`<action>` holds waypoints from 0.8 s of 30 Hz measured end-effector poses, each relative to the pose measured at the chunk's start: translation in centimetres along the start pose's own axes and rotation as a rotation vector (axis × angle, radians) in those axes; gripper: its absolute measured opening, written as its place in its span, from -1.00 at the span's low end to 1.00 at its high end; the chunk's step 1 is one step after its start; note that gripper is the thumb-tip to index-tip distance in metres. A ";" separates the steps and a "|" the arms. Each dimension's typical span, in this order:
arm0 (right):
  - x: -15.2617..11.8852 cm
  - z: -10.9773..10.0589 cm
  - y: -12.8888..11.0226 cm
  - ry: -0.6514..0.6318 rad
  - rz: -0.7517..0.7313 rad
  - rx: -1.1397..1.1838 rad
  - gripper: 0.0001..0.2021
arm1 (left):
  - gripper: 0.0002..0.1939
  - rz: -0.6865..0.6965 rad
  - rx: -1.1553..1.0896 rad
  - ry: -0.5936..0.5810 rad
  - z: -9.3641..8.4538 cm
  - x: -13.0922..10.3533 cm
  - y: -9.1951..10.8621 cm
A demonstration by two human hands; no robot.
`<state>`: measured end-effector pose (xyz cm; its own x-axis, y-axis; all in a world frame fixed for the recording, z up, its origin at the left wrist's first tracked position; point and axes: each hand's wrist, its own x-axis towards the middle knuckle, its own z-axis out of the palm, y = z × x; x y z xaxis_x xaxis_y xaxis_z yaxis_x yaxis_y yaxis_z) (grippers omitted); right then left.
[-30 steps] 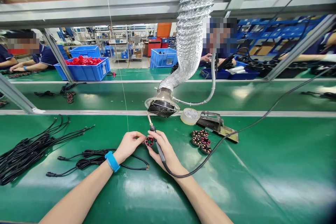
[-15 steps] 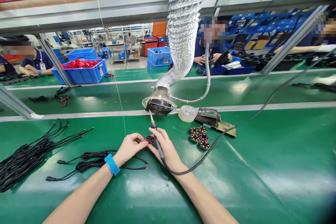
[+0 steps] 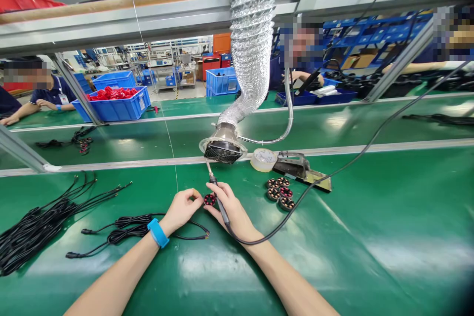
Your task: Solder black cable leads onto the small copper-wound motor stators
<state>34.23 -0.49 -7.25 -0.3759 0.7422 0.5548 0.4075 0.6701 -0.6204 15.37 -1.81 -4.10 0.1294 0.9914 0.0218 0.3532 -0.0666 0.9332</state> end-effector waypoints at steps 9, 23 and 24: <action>0.1 0.1 -0.1 -0.014 0.000 -0.003 -0.39 | -0.68 -0.062 0.155 -0.004 0.1 -0.3 0.3; 0.1 0.3 0.1 -0.092 0.044 0.011 -0.37 | -0.77 -0.099 -0.019 0.082 -0.6 0.1 0.4; 0.1 0.2 0.0 -0.089 0.049 0.017 -0.38 | -0.75 -0.096 0.022 0.078 -0.6 0.1 0.4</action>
<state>34.00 -0.43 -7.34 -0.4289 0.7701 0.4723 0.4135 0.6322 -0.6552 15.00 -1.70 -3.49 0.0223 0.9990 -0.0385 0.3806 0.0271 0.9243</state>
